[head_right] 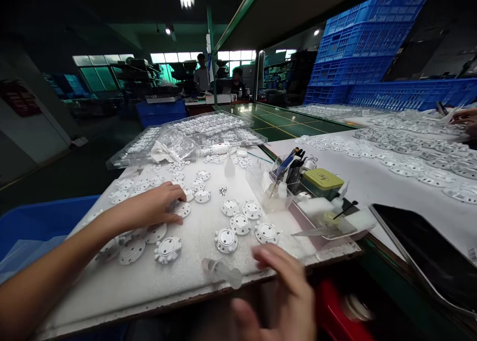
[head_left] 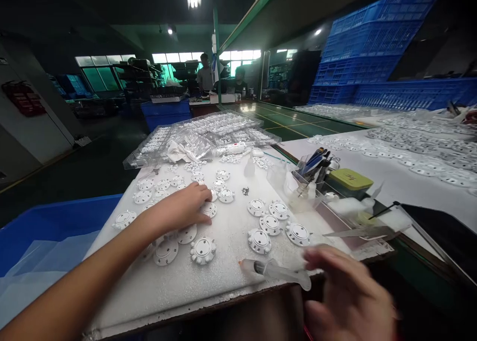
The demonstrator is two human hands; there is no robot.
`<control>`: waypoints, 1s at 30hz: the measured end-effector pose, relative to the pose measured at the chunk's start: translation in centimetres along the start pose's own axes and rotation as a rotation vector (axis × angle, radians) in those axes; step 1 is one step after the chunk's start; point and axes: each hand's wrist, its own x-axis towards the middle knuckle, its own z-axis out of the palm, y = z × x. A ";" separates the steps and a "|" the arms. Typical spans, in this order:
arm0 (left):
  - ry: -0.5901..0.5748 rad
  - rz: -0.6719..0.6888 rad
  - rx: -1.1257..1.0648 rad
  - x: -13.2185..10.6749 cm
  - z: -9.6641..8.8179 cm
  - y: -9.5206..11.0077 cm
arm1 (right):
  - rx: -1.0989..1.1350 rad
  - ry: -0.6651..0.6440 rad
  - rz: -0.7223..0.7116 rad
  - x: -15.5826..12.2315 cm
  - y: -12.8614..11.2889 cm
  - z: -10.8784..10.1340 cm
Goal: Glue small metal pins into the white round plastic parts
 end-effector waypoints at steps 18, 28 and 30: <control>-0.051 -0.028 -0.211 -0.7 1.4 2.9 | 0.735 -0.140 0.342 1.8 -1.1 5.3; 0.042 0.066 -0.437 -0.1 3.2 4.1 | 1.123 -0.268 0.404 9.5 -2.0 5.5; 0.071 0.055 -0.452 0.0 3.5 4.3 | 1.217 -0.315 0.438 10.2 -2.0 6.2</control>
